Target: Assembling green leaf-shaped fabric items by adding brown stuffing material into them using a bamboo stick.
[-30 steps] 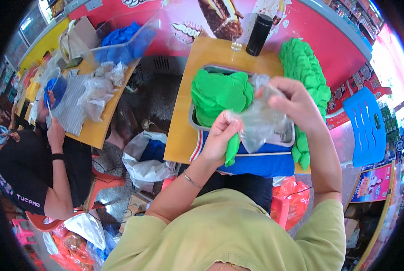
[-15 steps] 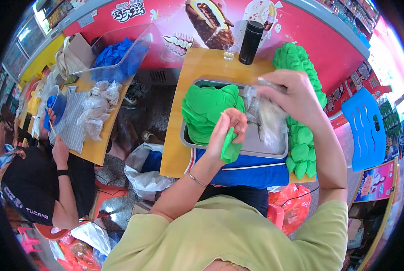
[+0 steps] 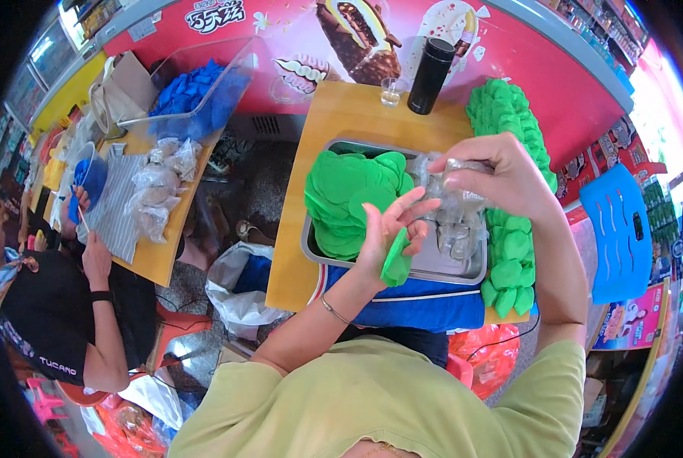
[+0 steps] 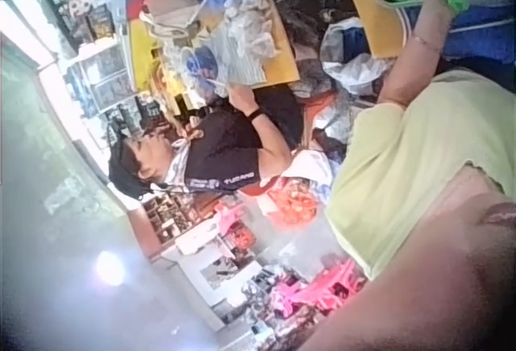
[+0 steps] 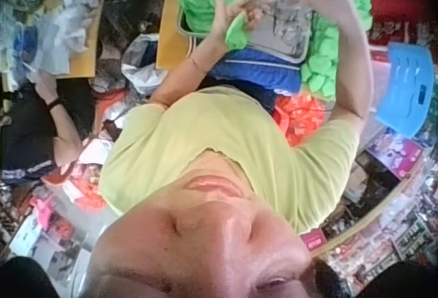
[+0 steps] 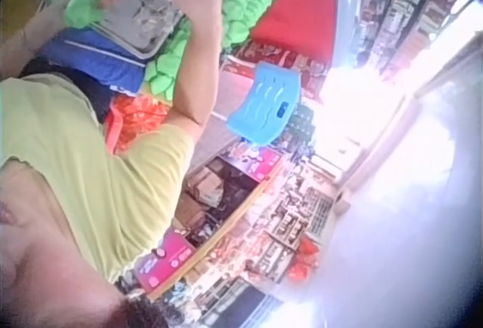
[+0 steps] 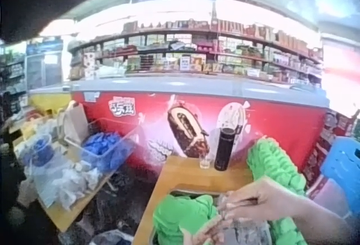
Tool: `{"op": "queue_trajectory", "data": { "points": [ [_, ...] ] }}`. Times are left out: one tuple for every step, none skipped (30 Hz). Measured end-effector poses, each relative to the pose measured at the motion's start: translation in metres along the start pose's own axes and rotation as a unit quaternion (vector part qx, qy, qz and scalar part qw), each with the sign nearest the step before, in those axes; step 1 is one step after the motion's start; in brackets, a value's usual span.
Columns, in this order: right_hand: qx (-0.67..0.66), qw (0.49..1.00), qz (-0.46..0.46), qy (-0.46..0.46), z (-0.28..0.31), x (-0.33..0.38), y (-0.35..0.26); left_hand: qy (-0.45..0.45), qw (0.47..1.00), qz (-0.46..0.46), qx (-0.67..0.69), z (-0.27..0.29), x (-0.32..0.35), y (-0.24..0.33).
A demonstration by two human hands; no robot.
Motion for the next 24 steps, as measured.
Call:
{"op": "queue_trajectory", "data": {
  "points": [
    [-0.045, 0.997, -0.044, -0.045, -0.004, -0.001, 0.003, 0.044, 0.998, -0.002, -0.04, 0.001, -0.001, -0.001],
    [-0.046, 0.997, -0.043, -0.047, -0.006, -0.003, 0.005, 0.045, 0.998, -0.003, -0.04, 0.002, 0.0, -0.003],
    [-0.073, 0.996, -0.013, -0.042, -0.007, -0.005, 0.006, 0.061, 0.997, 0.014, -0.042, 0.005, 0.001, -0.007],
    [-0.101, 0.994, 0.016, -0.037, -0.007, -0.007, 0.006, 0.076, 0.996, 0.03, -0.044, 0.007, 0.003, -0.01],
    [-0.102, 0.994, 0.016, -0.04, -0.008, -0.008, 0.005, 0.079, 0.995, 0.029, -0.044, 0.01, 0.006, -0.013],
    [-0.045, 0.999, 0.01, -0.025, -0.008, -0.011, 0.004, 0.05, 0.997, 0.036, -0.037, 0.009, 0.009, -0.017],
    [0.013, 1.0, 0.003, -0.009, -0.009, -0.012, 0.004, 0.021, 0.998, 0.043, -0.031, 0.007, 0.012, -0.02],
    [0.012, 1.0, 0.002, -0.01, -0.01, -0.013, 0.006, 0.022, 0.998, 0.044, -0.03, 0.005, 0.011, -0.021],
    [-0.064, 0.996, -0.005, -0.062, -0.016, -0.013, 0.01, -0.015, 0.999, 0.011, -0.051, -0.001, 0.009, -0.019],
    [-0.139, 0.984, -0.013, -0.113, -0.022, -0.012, 0.011, -0.052, 0.996, -0.023, -0.072, -0.006, 0.008, -0.017],
    [-0.137, 0.985, -0.021, -0.099, -0.023, -0.009, 0.008, -0.017, 0.998, -0.013, -0.06, -0.002, 0.01, -0.019],
    [-0.139, 0.985, -0.022, -0.102, -0.025, -0.009, 0.009, -0.013, 0.998, -0.013, -0.06, -0.002, 0.01, -0.019],
    [-0.123, 0.989, -0.01, -0.081, -0.025, -0.009, 0.009, -0.014, 0.996, -0.007, -0.084, -0.002, 0.008, -0.019],
    [-0.105, 0.993, 0.002, -0.056, -0.023, -0.012, 0.009, -0.02, 0.994, 0.001, -0.109, -0.002, 0.005, -0.018],
    [-0.105, 0.993, 0.002, -0.055, -0.024, -0.011, 0.008, -0.021, 0.994, 0.002, -0.109, -0.001, 0.004, -0.016],
    [-0.118, 0.992, -0.008, -0.049, -0.026, -0.009, 0.007, -0.034, 0.991, -0.002, -0.128, -0.001, 0.005, -0.013],
    [-0.13, 0.99, -0.02, -0.045, -0.027, -0.006, 0.007, -0.047, 0.988, -0.005, -0.145, -0.002, 0.006, -0.012],
    [-0.131, 0.99, -0.021, -0.044, -0.029, -0.004, 0.008, -0.046, 0.988, -0.003, -0.144, -0.002, 0.008, -0.012],
    [-0.125, 0.991, -0.008, -0.048, -0.03, -0.002, 0.007, -0.003, 0.99, 0.02, -0.142, 0.003, 0.01, -0.014],
    [-0.121, 0.991, 0.008, -0.053, -0.031, -0.001, 0.006, 0.042, 0.988, 0.042, -0.141, 0.007, 0.011, -0.016],
    [-0.121, 0.991, 0.009, -0.053, -0.03, 0.0, 0.002, 0.042, 0.988, 0.041, -0.142, 0.008, 0.01, -0.015],
    [-0.079, 0.996, -0.003, -0.031, -0.024, 0.0, -0.003, 0.072, 0.987, 0.033, -0.139, 0.01, 0.007, -0.013],
    [-0.038, 0.999, -0.018, -0.009, -0.021, 0.002, -0.005, 0.102, 0.985, 0.026, -0.136, 0.013, 0.006, -0.011],
    [-0.039, 0.999, -0.019, -0.008, -0.023, 0.004, -0.002, 0.103, 0.985, 0.029, -0.136, 0.012, 0.007, -0.012]
  ]
}}
Point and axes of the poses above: each hand's wrist, its own x-axis away from the middle knuckle, its own z-axis out of the back of the hand, y = z × x, the point moved 5 cm from there along -x, towards the middle knuckle, and after that the axes turned 8 degrees about -z, right-handed, at the moved point
